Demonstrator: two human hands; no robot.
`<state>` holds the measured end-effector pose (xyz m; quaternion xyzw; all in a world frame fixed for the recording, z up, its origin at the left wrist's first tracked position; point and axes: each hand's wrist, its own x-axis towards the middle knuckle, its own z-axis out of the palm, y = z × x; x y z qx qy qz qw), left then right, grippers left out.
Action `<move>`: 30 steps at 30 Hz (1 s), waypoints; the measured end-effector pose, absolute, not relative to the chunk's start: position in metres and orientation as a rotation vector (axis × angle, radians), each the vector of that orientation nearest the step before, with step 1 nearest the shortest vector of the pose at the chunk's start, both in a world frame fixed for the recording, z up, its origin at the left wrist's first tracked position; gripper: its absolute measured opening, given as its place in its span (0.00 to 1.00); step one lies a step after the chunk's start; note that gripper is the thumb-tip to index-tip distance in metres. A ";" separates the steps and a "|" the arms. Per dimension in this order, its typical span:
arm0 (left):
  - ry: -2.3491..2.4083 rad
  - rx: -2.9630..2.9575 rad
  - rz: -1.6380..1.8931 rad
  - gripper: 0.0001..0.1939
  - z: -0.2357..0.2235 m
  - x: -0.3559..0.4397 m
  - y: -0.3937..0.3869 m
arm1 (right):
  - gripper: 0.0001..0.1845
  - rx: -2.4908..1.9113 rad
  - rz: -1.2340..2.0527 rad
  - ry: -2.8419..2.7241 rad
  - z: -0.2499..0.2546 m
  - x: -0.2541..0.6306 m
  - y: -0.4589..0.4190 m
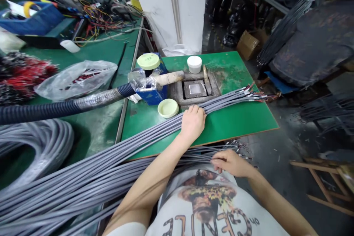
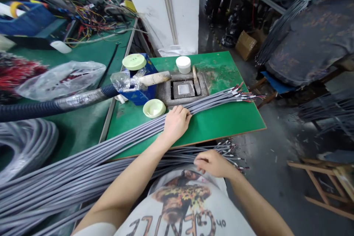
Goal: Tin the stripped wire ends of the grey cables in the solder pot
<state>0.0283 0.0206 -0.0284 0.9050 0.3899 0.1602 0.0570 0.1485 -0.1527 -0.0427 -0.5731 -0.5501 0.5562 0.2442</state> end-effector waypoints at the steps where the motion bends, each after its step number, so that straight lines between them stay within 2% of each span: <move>1: 1.164 2.755 0.490 0.08 -0.028 0.029 0.020 | 0.15 -1.530 1.535 -1.478 -0.042 0.144 -0.145; 9: 1.110 2.833 0.444 0.09 -0.025 0.035 0.013 | 0.13 -1.465 1.493 -1.573 -0.040 0.129 -0.125; 15: 1.031 2.703 0.492 0.04 -0.023 0.039 0.020 | 0.16 -1.395 1.644 -1.104 -0.048 0.144 -0.120; 18: 0.902 2.505 0.730 0.05 -0.019 0.033 0.015 | 0.21 -1.316 1.414 -0.775 -0.036 0.166 -0.108; 21: 0.720 2.381 0.856 0.07 -0.016 0.022 -0.007 | 0.22 -1.242 0.928 -0.681 -0.009 0.190 -0.096; 23: 0.572 2.337 0.769 0.07 -0.017 0.013 -0.026 | 0.20 -1.262 0.614 -0.707 0.011 0.198 -0.094; 25: 0.473 2.234 0.666 0.06 -0.019 0.003 -0.041 | 0.18 -1.371 0.496 -0.840 0.026 0.196 -0.098; 30: 0.660 1.510 0.798 0.15 -0.017 -0.019 -0.043 | 0.14 -1.647 0.866 -1.586 0.030 0.161 -0.110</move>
